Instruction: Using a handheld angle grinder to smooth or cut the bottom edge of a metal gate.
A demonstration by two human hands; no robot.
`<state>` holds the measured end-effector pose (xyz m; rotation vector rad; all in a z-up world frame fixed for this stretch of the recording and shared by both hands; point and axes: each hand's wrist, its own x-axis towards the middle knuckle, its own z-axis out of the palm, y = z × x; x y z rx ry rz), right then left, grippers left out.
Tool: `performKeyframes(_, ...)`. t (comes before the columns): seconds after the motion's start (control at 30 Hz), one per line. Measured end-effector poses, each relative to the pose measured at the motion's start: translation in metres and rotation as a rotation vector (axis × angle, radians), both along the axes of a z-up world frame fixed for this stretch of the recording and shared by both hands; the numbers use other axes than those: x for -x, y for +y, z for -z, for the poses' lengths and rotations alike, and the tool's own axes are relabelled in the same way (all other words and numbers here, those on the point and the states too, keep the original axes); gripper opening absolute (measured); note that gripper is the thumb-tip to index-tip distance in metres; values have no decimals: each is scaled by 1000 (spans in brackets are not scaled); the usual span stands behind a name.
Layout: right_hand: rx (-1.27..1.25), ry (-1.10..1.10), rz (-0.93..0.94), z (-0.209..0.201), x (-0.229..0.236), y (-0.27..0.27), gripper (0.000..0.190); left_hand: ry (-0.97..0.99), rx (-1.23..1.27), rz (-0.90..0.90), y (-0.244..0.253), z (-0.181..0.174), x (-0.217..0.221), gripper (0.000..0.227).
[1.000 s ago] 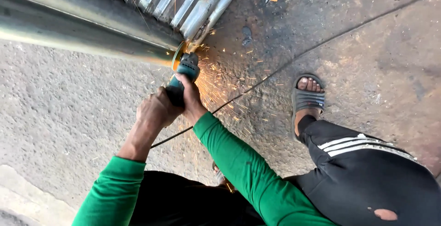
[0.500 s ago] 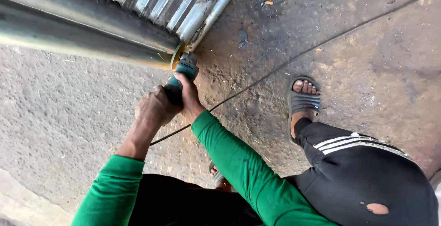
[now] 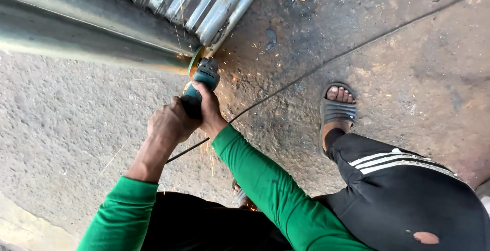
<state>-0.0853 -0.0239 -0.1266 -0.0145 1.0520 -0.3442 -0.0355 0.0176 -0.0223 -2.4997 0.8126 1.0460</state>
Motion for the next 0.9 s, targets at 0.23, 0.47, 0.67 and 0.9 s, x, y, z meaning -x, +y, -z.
performKeyframes(0.23,10,-21,12,11,2,12,54,17,23,-7,6,-1,-1,71)
performKeyframes(0.47,47,-5,-17,-7,4,5,55,-2,43,13,7,-2,-5,76)
performKeyframes(0.67,11,-63,-11,-2,2,-1,51,12,69,-55,-4,-10,2,73)
performKeyframes(0.9,-51,2,-10,-6,-2,8,49,7,-47,-37,7,3,-11,76)
